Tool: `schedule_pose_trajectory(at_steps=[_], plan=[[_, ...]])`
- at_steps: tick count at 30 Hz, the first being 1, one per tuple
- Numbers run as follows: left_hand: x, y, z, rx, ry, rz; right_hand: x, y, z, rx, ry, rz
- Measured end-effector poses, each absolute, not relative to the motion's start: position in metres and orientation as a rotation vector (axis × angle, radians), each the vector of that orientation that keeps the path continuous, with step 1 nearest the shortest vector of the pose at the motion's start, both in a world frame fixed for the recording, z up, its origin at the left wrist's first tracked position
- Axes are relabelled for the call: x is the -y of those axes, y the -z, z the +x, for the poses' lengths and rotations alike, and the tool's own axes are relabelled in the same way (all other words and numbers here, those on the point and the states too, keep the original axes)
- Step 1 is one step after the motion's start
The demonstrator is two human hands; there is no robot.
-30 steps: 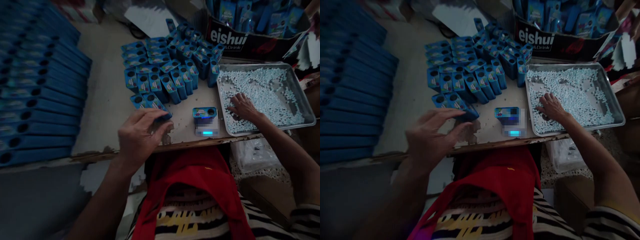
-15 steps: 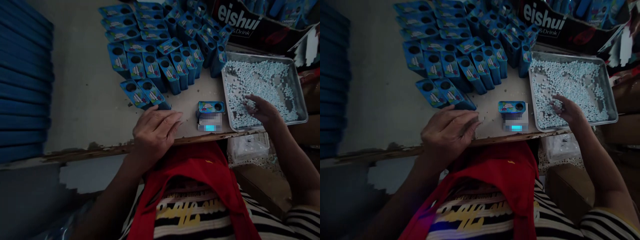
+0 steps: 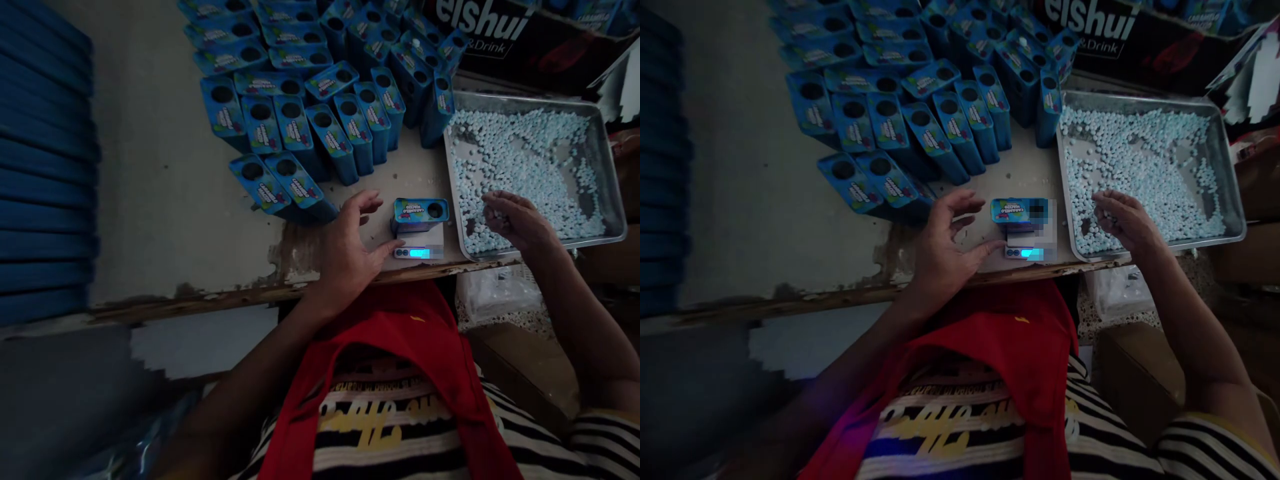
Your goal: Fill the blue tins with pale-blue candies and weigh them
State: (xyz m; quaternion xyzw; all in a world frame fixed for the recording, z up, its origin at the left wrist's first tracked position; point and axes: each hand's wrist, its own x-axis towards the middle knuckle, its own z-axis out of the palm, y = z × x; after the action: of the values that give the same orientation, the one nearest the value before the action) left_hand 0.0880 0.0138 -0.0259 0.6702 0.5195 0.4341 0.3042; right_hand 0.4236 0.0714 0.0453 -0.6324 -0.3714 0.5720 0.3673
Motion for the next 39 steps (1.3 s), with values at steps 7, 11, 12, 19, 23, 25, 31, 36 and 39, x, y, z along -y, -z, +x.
schedule_pose_trajectory(at_steps=[7, 11, 12, 19, 23, 25, 31, 36, 39], plan=[[-0.028, 0.044, 0.111, -1.348, -1.154, 1.694, -0.07, -0.044, 0.436, 1.157, -1.474, -1.562], [-0.042, 0.038, 0.12, -1.277, -1.153, 1.716, -0.067, -0.045, 0.436, 1.794, -0.969, -1.597], [-0.046, 0.031, 0.122, -1.258, -1.142, 1.795, -0.066, -0.045, 0.433, 1.89, -0.816, -1.592], [-0.082, -0.007, 0.145, -1.141, -1.15, 2.514, -0.055, -0.027, 0.385, 0.903, -1.545, -1.272], [-0.094, 0.012, 0.15, -1.211, -1.122, 2.563, -0.059, -0.019, 0.368, 0.582, -1.726, -1.089], [-0.095, 0.022, 0.148, -1.242, -1.133, 2.546, -0.063, -0.017, 0.368, 0.513, -1.754, -1.07], [-0.092, 0.027, 0.148, -1.217, -1.271, 2.438, -0.07, -0.014, 0.377, 0.375, -1.799, -1.038], [-0.094, 0.029, 0.152, -1.288, -1.375, 2.069, -0.07, -0.02, 0.385, 0.405, -1.83, -1.009], [-0.096, 0.033, 0.154, -1.27, -1.367, 1.714, -0.071, -0.029, 0.39, 0.502, -1.77, -1.034]])
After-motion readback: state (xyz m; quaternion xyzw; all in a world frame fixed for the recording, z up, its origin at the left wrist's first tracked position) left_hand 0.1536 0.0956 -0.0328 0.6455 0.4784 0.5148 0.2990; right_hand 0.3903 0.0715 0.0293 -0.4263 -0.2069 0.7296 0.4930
